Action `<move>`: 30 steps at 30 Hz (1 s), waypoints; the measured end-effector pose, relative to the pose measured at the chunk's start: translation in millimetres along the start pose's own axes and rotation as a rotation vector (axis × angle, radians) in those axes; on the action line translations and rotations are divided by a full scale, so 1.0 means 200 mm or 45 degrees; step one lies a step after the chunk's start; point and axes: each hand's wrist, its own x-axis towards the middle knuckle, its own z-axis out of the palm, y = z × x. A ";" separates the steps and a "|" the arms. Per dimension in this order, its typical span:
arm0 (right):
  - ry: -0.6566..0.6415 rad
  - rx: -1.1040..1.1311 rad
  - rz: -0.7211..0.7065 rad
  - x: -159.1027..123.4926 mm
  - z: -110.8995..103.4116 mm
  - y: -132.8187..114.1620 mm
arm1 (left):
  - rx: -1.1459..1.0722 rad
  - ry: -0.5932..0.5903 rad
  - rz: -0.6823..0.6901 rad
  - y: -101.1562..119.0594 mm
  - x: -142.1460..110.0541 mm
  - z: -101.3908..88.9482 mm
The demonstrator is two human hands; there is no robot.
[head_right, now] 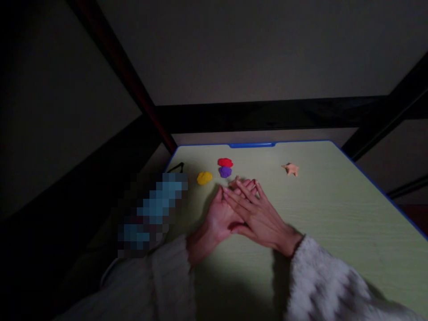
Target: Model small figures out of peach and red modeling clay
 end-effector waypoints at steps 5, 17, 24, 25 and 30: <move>-0.075 0.116 -0.192 0.00 0.01 -0.02 | 0.000 -0.010 0.137 0.01 0.00 -0.01; 0.027 0.133 0.044 0.00 -0.01 -0.02 | -0.003 0.076 0.082 0.00 -0.01 -0.01; 0.009 0.165 0.004 0.00 -0.01 -0.04 | 0.001 0.109 0.109 0.00 0.01 -0.03; -0.014 0.192 -0.064 0.00 -0.01 -0.04 | 0.004 0.118 0.128 0.00 0.01 -0.03; -0.002 0.162 0.030 0.00 -0.01 -0.05 | 0.007 0.124 0.108 0.00 0.01 -0.03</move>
